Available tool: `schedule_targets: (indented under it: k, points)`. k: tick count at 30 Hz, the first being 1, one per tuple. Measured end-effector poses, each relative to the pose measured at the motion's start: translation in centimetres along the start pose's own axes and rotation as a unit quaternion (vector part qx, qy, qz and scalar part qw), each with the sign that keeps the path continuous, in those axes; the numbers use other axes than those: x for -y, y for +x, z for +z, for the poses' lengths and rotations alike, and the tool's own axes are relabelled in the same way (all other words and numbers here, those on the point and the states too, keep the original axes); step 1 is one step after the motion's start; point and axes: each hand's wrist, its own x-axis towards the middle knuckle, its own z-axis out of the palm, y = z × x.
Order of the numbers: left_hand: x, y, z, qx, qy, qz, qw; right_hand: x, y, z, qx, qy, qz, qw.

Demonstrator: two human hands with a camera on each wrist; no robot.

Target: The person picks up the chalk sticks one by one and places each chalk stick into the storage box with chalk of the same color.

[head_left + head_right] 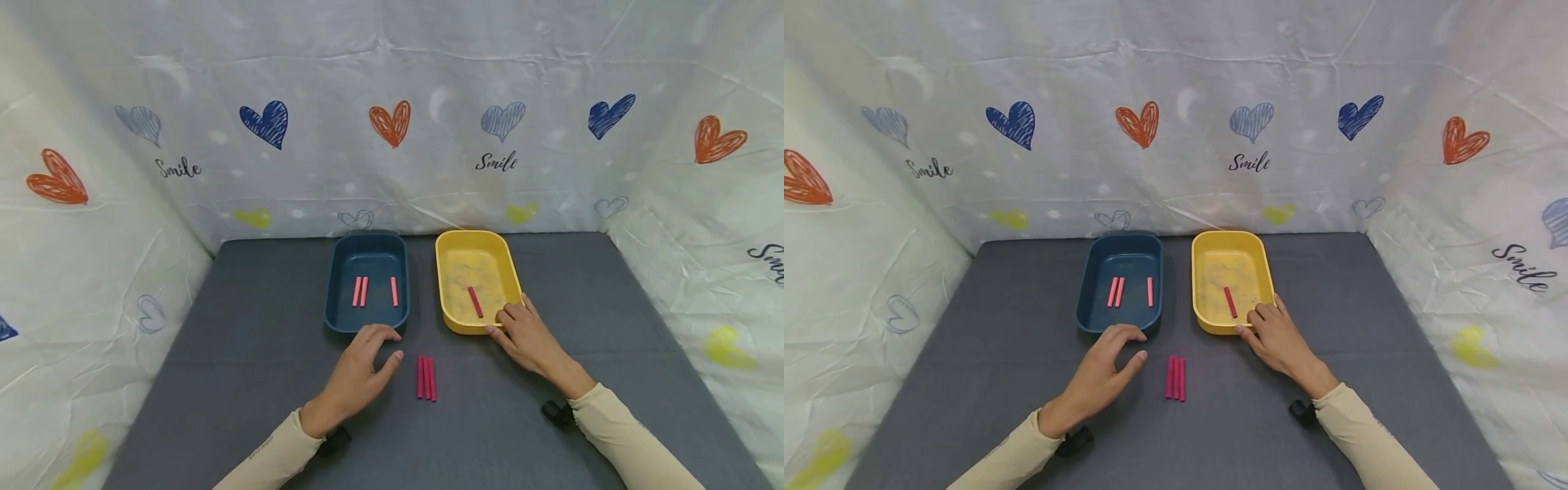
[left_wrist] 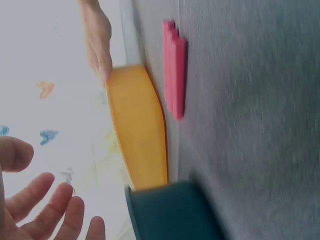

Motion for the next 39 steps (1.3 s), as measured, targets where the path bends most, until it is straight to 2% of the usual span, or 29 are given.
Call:
schedule_targets:
  k: [5, 8, 13, 18, 22, 28, 34, 39]
  points:
    - [-0.8, -0.3, 0.7, 0.028, 0.000, -0.015, 0.9995, -0.2, -0.1, 0.0, 0.005, 0.002, 0.005, 1.000]
    - [-0.7, -0.3, 1.1, 0.067, -0.010, -0.030, 0.9972, -0.3, -0.2, 0.1, 0.012, 0.000, 0.009, 1.000]
    - [-0.4, -0.3, 1.8, 0.141, -0.057, -0.070, 0.9859, -0.3, -0.2, 0.1, 0.014, -0.003, 0.012, 1.000]
    - [0.1, -0.4, 2.6, 0.180, -0.085, -0.114, 0.9732, -0.3, -0.2, 0.1, 0.008, -0.003, 0.003, 1.000]
    - [0.4, -0.6, 3.1, 0.187, -0.094, -0.136, 0.9684, -0.4, -0.1, 0.0, 0.011, -0.008, -0.002, 1.000]
    - [0.9, -0.6, 3.7, 0.191, -0.069, -0.147, 0.9681, -0.5, 0.0, 0.1, 0.024, -0.011, 0.002, 1.000]
    - [1.2, -0.2, 4.2, 0.213, -0.040, -0.137, 0.9667, -0.3, 0.0, 0.1, 0.005, -0.011, -0.005, 1.000]
    - [1.2, 0.0, 4.5, 0.231, -0.015, -0.124, 0.9648, -0.3, -0.1, 0.0, 0.008, -0.010, -0.001, 1.000]
